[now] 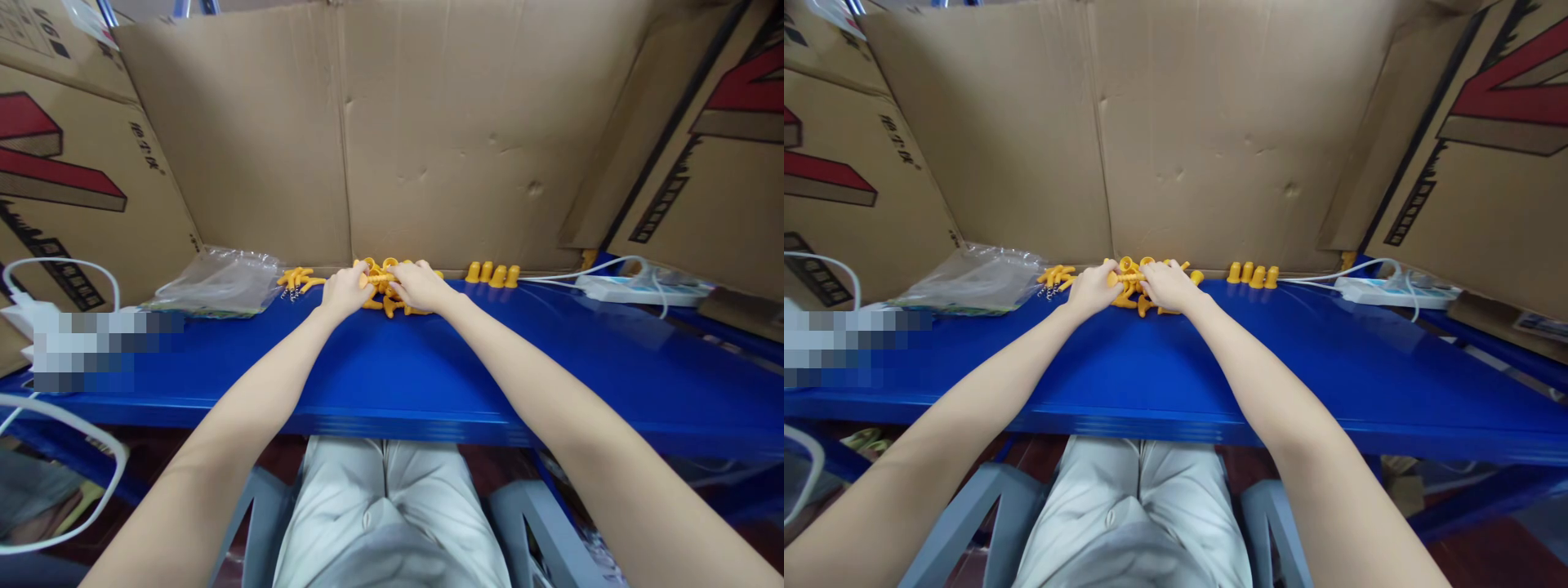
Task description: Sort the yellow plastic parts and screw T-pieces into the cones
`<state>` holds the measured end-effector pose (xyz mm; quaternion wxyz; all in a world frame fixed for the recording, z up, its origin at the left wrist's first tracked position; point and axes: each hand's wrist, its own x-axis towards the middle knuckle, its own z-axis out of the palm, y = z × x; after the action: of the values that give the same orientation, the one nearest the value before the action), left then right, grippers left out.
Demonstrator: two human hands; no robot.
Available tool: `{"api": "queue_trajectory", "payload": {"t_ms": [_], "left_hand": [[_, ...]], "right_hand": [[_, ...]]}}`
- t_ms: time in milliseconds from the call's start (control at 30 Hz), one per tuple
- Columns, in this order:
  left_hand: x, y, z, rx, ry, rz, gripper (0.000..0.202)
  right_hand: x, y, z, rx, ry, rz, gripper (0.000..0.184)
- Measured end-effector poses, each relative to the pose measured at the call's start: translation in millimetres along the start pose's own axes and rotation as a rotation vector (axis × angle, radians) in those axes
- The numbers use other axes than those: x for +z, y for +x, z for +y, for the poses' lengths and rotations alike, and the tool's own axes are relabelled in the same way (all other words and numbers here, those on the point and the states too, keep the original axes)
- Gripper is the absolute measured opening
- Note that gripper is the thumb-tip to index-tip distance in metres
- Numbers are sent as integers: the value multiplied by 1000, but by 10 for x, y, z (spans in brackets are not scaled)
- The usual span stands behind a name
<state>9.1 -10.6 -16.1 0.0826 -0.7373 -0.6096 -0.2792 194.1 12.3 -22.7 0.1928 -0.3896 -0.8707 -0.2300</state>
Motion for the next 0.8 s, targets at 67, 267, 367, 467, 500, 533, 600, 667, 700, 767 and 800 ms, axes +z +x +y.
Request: {"api": "queue_trajectory", "payload": {"t_ms": [67,267,367,467,500,533,600,667,700,767,800], "left_hand": [[6,1,6,0,3,-1,25],[18,-3,29,23,-23,2,25],[4,-11,23,10,-29,-4,25],[-7,-16,10,5,-34,-12,26],[-7,-15,6,7,-34,-14,26],[-4,-12,4,9,-33,-15,27],[5,-5,4,7,-28,-20,29],[13,0,13,0,-16,-32,32],[13,0,19,-4,-8,-39,34],[5,-5,29,-18,9,-55,37],[-2,-8,31,-32,19,-64,39]], "right_hand": [[5,4,17,-7,-46,31,26],[-39,-31,58,7,-45,94,24],[-30,-45,44,24,9,53,31],[-5,-42,40,10,41,16,33],[-1,-39,45,1,40,10,32],[1,-36,51,-7,34,9,30],[-5,-30,70,-15,4,26,27],[-15,-30,90,-15,-33,73,25],[-20,-31,100,-17,-50,100,24],[-22,-39,124,-14,-77,145,22],[-19,-46,139,-6,-87,159,21]]}}
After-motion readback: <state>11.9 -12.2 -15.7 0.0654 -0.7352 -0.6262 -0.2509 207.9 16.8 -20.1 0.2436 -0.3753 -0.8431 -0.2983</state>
